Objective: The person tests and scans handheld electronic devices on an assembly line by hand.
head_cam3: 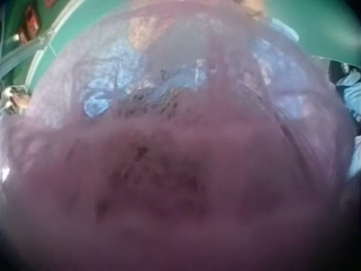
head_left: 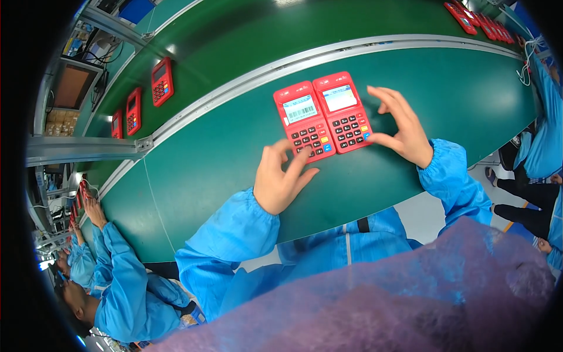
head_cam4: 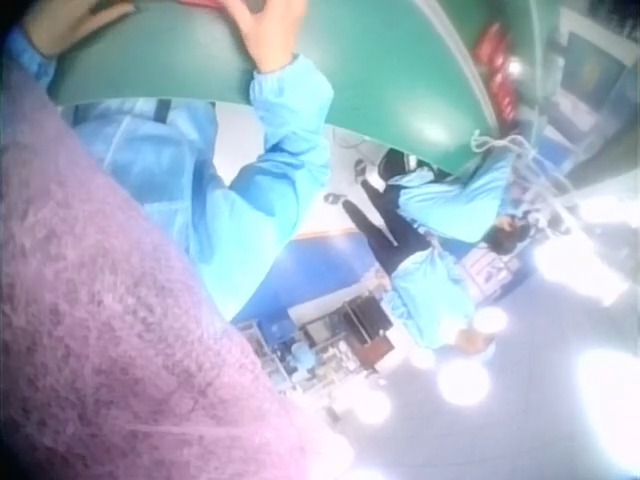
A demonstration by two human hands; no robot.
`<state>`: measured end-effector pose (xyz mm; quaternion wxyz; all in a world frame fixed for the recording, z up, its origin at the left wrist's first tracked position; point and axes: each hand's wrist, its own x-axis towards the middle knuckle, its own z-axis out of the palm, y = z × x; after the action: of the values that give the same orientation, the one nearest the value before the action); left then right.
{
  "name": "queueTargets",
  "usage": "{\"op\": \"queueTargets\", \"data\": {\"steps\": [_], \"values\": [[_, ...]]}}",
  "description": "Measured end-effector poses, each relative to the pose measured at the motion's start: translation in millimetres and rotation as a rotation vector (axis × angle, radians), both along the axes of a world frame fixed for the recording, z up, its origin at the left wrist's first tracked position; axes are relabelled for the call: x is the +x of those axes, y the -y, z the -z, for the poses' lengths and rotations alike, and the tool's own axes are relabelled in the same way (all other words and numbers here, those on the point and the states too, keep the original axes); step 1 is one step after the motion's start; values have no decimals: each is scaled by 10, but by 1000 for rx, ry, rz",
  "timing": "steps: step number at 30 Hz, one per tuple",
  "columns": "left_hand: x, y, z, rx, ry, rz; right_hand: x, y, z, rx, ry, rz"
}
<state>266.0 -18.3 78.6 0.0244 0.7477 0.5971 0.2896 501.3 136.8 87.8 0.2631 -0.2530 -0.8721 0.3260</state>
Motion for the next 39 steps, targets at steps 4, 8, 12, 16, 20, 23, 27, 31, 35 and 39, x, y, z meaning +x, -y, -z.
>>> {"op": "queueTargets", "data": {"steps": [4, 8, 12, 16, 20, 23, 27, 31, 35, 39], "values": [[12, -34, 40, 174, -157, 102, 208, 1, 57, 410, 46, -90], [-24, -26, 89, 156, -297, 88, 189, 37, 98, 475, 74, -133], [-17, -64, 98, 127, -340, 81, 174, -2, 113, 467, 85, -187], [-6, -84, 72, 95, -368, 95, 172, -32, 128, 456, 104, -207], [-14, -115, 49, 74, -365, 120, 169, -8, 156, 479, 153, -229], [-30, -127, 49, 105, -382, 109, 110, -52, 132, 431, 104, -202], [-115, -111, 76, 119, -359, -92, -82, -105, 88, 393, 131, -158], [-193, -84, 119, 93, -400, -131, -238, -60, 116, 414, 171, -175], [-211, -141, 114, 100, -416, -106, -255, -40, 122, 415, 220, -175], [-165, -138, 76, 109, -481, -114, -252, -73, 120, 402, 179, -166]]}}
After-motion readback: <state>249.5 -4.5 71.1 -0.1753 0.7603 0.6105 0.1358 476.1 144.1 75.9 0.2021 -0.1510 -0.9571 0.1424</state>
